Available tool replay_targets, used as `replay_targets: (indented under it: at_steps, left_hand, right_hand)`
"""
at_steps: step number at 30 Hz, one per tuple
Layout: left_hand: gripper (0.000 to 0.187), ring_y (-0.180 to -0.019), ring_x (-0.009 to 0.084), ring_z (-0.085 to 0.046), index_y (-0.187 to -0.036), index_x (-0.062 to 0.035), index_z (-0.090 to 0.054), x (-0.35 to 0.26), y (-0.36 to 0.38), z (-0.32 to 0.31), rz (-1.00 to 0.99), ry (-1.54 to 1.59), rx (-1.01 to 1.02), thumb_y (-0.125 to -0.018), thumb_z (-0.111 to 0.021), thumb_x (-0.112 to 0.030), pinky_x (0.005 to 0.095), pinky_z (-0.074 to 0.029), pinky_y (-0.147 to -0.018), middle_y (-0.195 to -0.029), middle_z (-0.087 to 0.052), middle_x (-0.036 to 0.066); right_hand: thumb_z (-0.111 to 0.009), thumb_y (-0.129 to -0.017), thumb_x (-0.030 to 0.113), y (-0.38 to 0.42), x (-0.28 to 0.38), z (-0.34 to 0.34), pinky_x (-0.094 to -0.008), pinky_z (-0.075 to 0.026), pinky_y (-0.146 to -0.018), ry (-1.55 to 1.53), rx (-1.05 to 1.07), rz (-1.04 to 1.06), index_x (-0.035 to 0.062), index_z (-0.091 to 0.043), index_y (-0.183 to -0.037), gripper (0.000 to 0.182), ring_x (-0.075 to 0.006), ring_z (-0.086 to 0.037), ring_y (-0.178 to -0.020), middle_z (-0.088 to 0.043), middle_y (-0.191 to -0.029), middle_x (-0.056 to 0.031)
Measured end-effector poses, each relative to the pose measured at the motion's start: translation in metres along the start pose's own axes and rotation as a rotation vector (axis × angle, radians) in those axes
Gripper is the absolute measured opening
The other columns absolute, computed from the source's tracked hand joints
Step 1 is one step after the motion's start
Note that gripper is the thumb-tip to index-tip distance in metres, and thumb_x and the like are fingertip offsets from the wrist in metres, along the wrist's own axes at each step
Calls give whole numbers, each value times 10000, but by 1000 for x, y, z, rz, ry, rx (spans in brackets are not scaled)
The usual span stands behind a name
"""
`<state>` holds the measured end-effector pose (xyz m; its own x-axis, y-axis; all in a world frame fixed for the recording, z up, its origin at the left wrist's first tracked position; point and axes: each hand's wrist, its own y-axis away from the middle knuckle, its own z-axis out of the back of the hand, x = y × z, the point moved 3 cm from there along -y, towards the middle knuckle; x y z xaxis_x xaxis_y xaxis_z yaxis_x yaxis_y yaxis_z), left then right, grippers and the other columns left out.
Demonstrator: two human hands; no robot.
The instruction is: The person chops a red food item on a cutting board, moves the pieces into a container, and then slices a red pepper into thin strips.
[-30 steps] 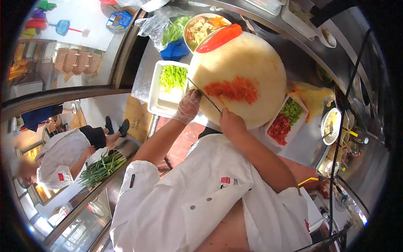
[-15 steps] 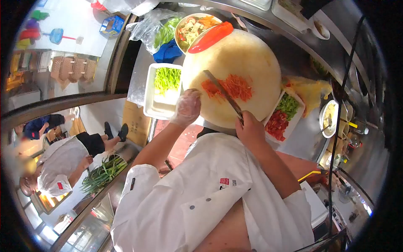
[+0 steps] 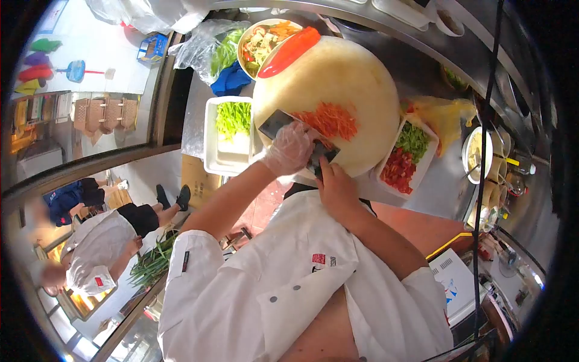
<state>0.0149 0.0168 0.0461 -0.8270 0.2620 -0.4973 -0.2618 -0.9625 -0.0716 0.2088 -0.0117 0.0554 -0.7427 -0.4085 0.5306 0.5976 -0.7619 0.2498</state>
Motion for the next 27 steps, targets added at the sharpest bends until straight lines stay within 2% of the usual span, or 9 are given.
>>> replay_targets:
  at_steps: [5,8,12,15,18,19,22,23,27]
  left_hand:
    - [200,-979,406,-667,-1045,-61,-713,46,-39,-9,28,-27,141,-870,-645,-131,519,-519,-872,-1027,-686,214]
    - [149,-949,410,-674,-965,-62,-715,62,-49,4,46,110,-78,-871,-606,-100,518,-524,-858,-954,-696,202]
    - [102,-962,391,-678,-860,-68,-698,36,-32,26,-69,45,-90,-826,-605,-45,505,-538,-843,-904,-706,175]
    - [161,-892,384,-651,-915,-99,-696,25,-9,-4,-131,375,151,-775,-637,-47,482,-530,-794,-950,-666,147]
    - [295,-1017,399,-665,-1026,-88,-714,11,-9,-1,-213,113,-102,-782,-588,18,511,-520,-938,-1085,-706,141]
    - [340,-1060,406,-653,-1091,-102,-728,18,-17,-6,-43,90,156,-795,-595,1,532,-500,-976,-1130,-697,154]
    - [376,-1094,410,-642,-1148,-107,-728,43,-36,-19,-74,-12,22,-810,-598,-7,532,-504,-985,-1176,-679,179]
    - [369,-1118,413,-641,-1162,-86,-715,49,-48,-10,-31,65,173,-819,-605,-6,524,-513,-1003,-1164,-677,188]
    - [266,-1160,393,-654,-1163,-60,-710,96,-37,19,227,299,-131,-912,-627,-33,484,-527,-1016,-1184,-690,208]
  right_hand:
    - [-708,-967,219,9,-2,10,-486,-566,-864,-27,3,-32,3,-522,-1471,580,-390,-672,-1034,-636,-1155,-187]
    - [-707,-968,221,13,-7,15,-491,-561,-865,-46,13,-58,5,-523,-1472,579,-392,-669,-1039,-634,-1149,-190]
    - [-702,-971,211,14,-12,14,-501,-554,-857,-13,59,-36,8,-521,-1472,570,-389,-665,-1067,-637,-1167,-195]
    - [-711,-963,190,-4,-3,17,-507,-551,-850,-27,63,20,10,-551,-1406,504,-392,-672,-1059,-654,-1162,-196]
    - [-736,-945,176,-17,2,11,-514,-548,-846,-76,-27,69,17,-581,-1292,411,-400,-683,-1014,-679,-1111,-192]
    - [-746,-938,173,-19,2,7,-517,-547,-845,-93,-71,84,21,-588,-1251,382,-404,-686,-995,-688,-1089,-189]
    - [-764,-925,178,-21,0,-1,-520,-545,-844,-112,-23,13,33,-582,-1184,348,-424,-687,-966,-703,-1049,-194]
    - [-764,-926,180,-19,-2,0,-513,-549,-856,-145,22,-26,33,-579,-1198,361,-425,-690,-986,-708,-1070,-199]
    - [-753,-945,191,7,-8,34,-472,-559,-915,-373,140,-206,28,-569,-1265,404,-394,-709,-1068,-722,-1155,-203]
